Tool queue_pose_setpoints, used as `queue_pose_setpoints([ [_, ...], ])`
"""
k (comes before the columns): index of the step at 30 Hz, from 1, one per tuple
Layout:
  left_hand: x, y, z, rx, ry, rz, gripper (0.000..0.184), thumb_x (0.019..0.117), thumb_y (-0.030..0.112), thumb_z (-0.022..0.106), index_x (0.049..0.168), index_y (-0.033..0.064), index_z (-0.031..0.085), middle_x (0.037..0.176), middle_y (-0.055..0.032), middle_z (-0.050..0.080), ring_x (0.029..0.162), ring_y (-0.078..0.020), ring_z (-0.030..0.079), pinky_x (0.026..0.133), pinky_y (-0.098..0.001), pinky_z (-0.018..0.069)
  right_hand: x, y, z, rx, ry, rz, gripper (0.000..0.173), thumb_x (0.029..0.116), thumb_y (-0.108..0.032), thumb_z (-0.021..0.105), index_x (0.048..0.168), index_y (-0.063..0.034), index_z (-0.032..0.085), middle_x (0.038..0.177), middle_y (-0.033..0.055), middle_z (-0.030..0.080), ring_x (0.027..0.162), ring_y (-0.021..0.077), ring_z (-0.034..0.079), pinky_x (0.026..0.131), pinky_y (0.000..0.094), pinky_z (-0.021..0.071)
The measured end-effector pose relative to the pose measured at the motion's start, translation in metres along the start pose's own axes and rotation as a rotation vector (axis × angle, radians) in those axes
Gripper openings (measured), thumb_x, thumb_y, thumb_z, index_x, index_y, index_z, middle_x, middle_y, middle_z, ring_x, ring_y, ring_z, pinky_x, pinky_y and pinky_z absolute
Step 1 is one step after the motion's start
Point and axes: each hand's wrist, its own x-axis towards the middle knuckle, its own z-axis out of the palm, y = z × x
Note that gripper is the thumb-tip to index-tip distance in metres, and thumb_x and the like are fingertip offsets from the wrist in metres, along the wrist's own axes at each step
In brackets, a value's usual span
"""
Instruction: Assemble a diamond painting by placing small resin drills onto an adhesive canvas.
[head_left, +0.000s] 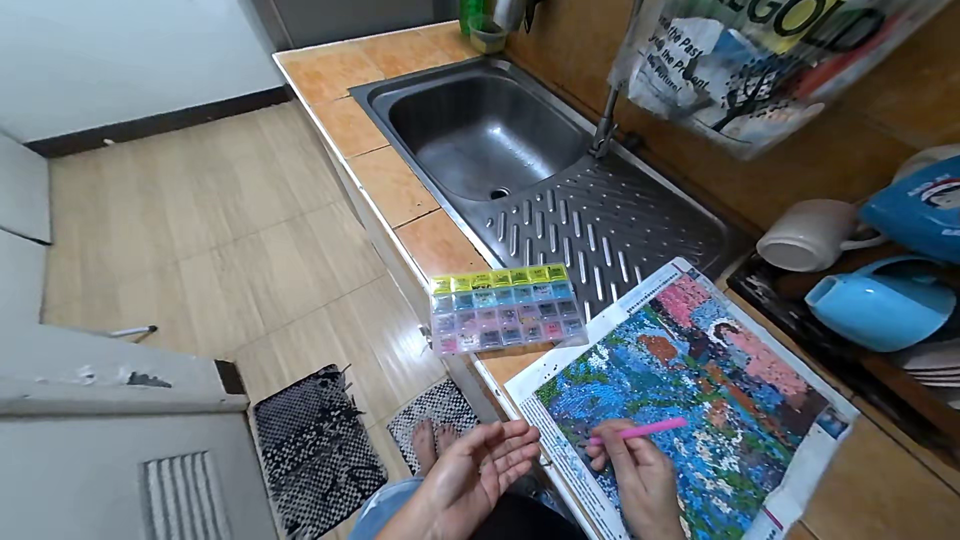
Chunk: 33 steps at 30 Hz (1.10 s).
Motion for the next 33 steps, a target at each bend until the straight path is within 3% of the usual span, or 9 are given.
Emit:
queue_pose_setpoints([
  [8, 0.001, 0.0, 0.0, -0.009, 0.0, -0.004, 0.039, 0.1107, 0.017, 0.03, 0.12, -0.0032, 0.062, 0.114, -0.0164, 0.073, 0.104, -0.0252, 0.073, 0.094, -0.0364, 0.0573, -0.001, 0.003, 0.001, -0.083, -0.013, -0.116, 0.026, 0.0983, -0.011, 0.057, 0.084, 0.0062, 0.07, 0.088, 0.005, 0.068, 0.071, -0.0049, 0.064, 0.065, 0.0106, 0.0554],
  [12, 0.0, 0.0, 0.0, 0.008, -0.002, 0.002, 0.04, 0.1109, 0.018, 0.029, 0.12, -0.0029, 0.062, 0.114, -0.0155, 0.073, 0.104, -0.0246, 0.072, 0.095, -0.0361, 0.057, 0.001, 0.002, 0.003, -0.236, -0.051, -0.31, 0.033, 0.1002, -0.02, 0.058, 0.079, 0.0039, 0.07, 0.088, 0.0101, 0.07, 0.08, 0.0005, 0.066, 0.076, 0.01, 0.053],
  [15, 0.0, 0.0, 0.001, 0.013, -0.001, 0.006, 0.039, 0.1106, 0.018, 0.03, 0.12, -0.0027, 0.062, 0.114, -0.0158, 0.073, 0.104, -0.0247, 0.073, 0.094, -0.0365, 0.0572, 0.002, 0.006, 0.005, -0.285, -0.066, -0.416, 0.03, 0.103, -0.024, 0.056, 0.085, -0.0025, 0.068, 0.088, 0.0082, 0.067, 0.087, 0.0028, 0.065, 0.083, 0.0096, 0.0505],
  [17, 0.0, 0.0, 0.001, 0.011, 0.001, 0.005, 0.039, 0.1105, 0.017, 0.03, 0.119, -0.0026, 0.062, 0.113, -0.0156, 0.073, 0.103, -0.0245, 0.073, 0.094, -0.0364, 0.0572, 0.002, 0.005, 0.004, -0.274, -0.072, -0.385, 0.032, 0.1027, -0.024, 0.057, 0.084, -0.0014, 0.068, 0.088, 0.0084, 0.068, 0.086, 0.0025, 0.065, 0.082, 0.0098, 0.0512],
  [19, 0.0, -0.001, 0.001, 0.008, 0.0, 0.007, 0.039, 0.1105, 0.017, 0.031, 0.119, -0.0026, 0.063, 0.114, -0.0157, 0.073, 0.104, -0.0245, 0.072, 0.095, -0.0364, 0.0569, 0.002, 0.0, 0.002, -0.217, -0.051, -0.243, 0.027, 0.0962, -0.013, 0.058, 0.08, 0.0047, 0.071, 0.086, 0.01, 0.071, 0.075, 0.0016, 0.066, 0.07, 0.0124, 0.0542],
  [21, 0.0, -0.001, 0.001, 0.005, -0.003, 0.009, 0.039, 0.1104, 0.017, 0.031, 0.118, -0.0028, 0.063, 0.114, -0.0158, 0.073, 0.104, -0.0248, 0.072, 0.095, -0.0365, 0.0568, 0.003, -0.004, 0.0, -0.13, -0.033, -0.101, 0.023, 0.0957, -0.007, 0.056, 0.084, 0.0071, 0.07, 0.086, 0.007, 0.069, 0.07, -0.002, 0.065, 0.064, 0.0127, 0.0558],
  [27, -0.001, -0.002, 0.001, 0.004, -0.004, 0.006, 0.039, 0.1104, 0.017, 0.031, 0.117, -0.0032, 0.064, 0.113, -0.0157, 0.073, 0.103, -0.0243, 0.072, 0.094, -0.036, 0.0571, -0.001, -0.003, 0.001, -0.039, -0.021, -0.079, 0.023, 0.098, -0.008, 0.056, 0.086, 0.005, 0.07, 0.086, 0.0024, 0.068, 0.07, -0.0041, 0.064, 0.065, 0.0125, 0.0567],
  [33, -0.001, 0.0, 0.0, 0.01, -0.012, 0.003, 0.038, 0.1105, 0.017, 0.031, 0.118, -0.0027, 0.063, 0.114, -0.0155, 0.073, 0.104, -0.0242, 0.072, 0.094, -0.0357, 0.0569, -0.003, 0.0, 0.004, -0.061, -0.022, -0.123, 0.025, 0.097, -0.008, 0.056, 0.083, 0.0068, 0.07, 0.087, 0.0049, 0.068, 0.072, -0.004, 0.064, 0.067, 0.0116, 0.0561],
])
